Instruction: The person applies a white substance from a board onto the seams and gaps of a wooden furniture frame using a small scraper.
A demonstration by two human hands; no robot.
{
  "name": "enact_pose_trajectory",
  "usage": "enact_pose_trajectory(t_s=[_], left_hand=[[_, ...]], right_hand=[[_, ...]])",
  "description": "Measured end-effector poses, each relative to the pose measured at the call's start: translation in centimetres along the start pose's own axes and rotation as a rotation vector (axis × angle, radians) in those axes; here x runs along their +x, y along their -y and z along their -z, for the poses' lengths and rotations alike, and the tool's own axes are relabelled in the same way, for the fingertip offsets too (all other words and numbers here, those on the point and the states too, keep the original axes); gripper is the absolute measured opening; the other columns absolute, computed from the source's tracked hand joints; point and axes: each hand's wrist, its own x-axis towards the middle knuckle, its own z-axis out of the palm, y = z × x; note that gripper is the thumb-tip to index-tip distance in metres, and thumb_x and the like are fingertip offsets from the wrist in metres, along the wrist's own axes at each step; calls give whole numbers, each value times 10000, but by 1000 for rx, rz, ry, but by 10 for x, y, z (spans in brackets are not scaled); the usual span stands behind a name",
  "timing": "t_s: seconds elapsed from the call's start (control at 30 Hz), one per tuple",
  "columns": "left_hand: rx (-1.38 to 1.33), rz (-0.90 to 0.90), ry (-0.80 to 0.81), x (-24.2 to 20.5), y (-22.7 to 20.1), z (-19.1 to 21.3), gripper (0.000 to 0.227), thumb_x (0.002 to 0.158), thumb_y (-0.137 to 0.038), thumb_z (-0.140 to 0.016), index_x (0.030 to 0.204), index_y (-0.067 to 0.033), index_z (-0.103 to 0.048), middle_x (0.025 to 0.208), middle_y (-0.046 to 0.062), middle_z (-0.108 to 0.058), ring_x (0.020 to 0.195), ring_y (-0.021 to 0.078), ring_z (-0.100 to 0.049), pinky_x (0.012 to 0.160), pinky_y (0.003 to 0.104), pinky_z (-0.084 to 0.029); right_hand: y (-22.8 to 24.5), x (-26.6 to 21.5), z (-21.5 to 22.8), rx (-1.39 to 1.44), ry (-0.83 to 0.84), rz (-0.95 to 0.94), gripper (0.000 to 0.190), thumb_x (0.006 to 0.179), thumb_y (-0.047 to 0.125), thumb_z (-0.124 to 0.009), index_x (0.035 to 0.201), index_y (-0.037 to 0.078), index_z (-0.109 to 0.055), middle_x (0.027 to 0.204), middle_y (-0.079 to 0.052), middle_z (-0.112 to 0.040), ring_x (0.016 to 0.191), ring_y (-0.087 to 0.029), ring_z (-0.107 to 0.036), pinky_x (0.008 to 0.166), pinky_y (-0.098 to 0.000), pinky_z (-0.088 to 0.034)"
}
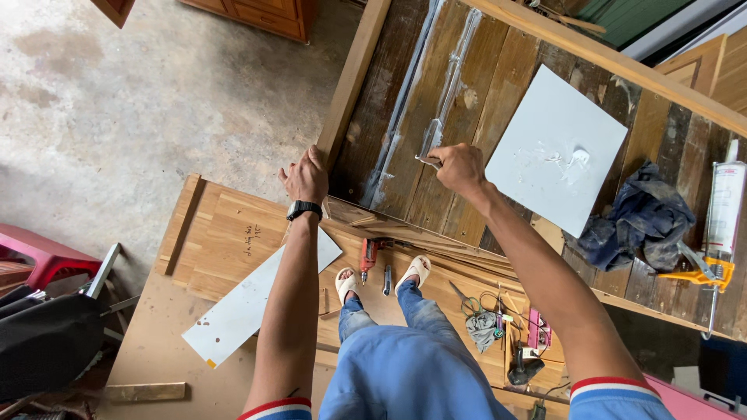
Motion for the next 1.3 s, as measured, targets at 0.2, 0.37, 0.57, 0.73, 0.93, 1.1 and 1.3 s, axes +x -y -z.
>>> enact_pose_trajectory(t_s=[0.2, 0.37, 0.57, 0.73, 0.93, 1.1, 1.3], left_hand=[[-17, -1, 3, 6, 6, -6, 658, 1125, -533, -133, 1224, -195, -690, 1187, 192, -744, 1287, 450, -608, 1195, 630, -219], [-16, -4, 14, 5, 7, -5, 667, 1123, -529, -124, 1276, -183, -674, 1186, 193, -745, 1283, 465, -606, 1193, 629, -216], [-8, -18, -4, 6, 10, -11, 669, 1129, -530, -126, 1213, -187, -694, 1152, 197, -751, 1268, 460, -617, 1182, 634, -236], [-13, -23, -2, 6, 8, -8, 664, 1123, -513, -116, 1280, -170, -662, 1178, 202, -745, 1267, 462, -617, 1184, 631, -233], [-18, -29, -2, 5, 7, -8, 665, 1126, -506, -119, 1263, -158, -669, 1167, 215, -743, 1266, 463, -615, 1180, 638, -238], [-6, -11, 3, 6, 7, -10, 655, 1120, -508, -124, 1306, -183, -661, 1183, 187, -747, 1270, 447, -618, 1186, 623, -243], [-26, -7, 2, 3, 2, -5, 634, 1122, -500, -144, 1291, -204, -679, 1169, 171, -754, 1274, 442, -616, 1184, 630, -242]], right_hand=[[31, -16, 29, 74, 34, -3, 313, 836, 5, -678, 1039, 194, -823, 924, -118, -798, 904, -425, -750, 848, -552, -594], [7, 4, 32, 165, -126, -101, 229, 899, 56, -718, 1055, 191, -818, 951, -115, -786, 901, -387, -750, 841, -473, -593], [8, 10, 10, 44, -100, -108, 240, 888, 70, -735, 1057, 218, -819, 932, -94, -790, 860, -355, -764, 834, -474, -604], [38, -13, 22, 89, -98, -55, 216, 899, -6, -689, 1032, 106, -818, 844, -165, -774, 776, -415, -750, 766, -506, -610], [36, -29, 6, 12, -73, 19, 217, 887, -20, -664, 980, 106, -814, 762, -128, -765, 642, -357, -734, 651, -442, -596], [55, -52, 5, 26, 0, 43, 332, 959, -66, -552, 1133, 81, -792, 796, -160, -773, 495, -233, -609, 586, -357, -552], [51, -67, 3, 70, -14, 45, 294, 982, -7, -584, 1133, 131, -795, 805, -119, -769, 563, -237, -661, 616, -342, -558]])
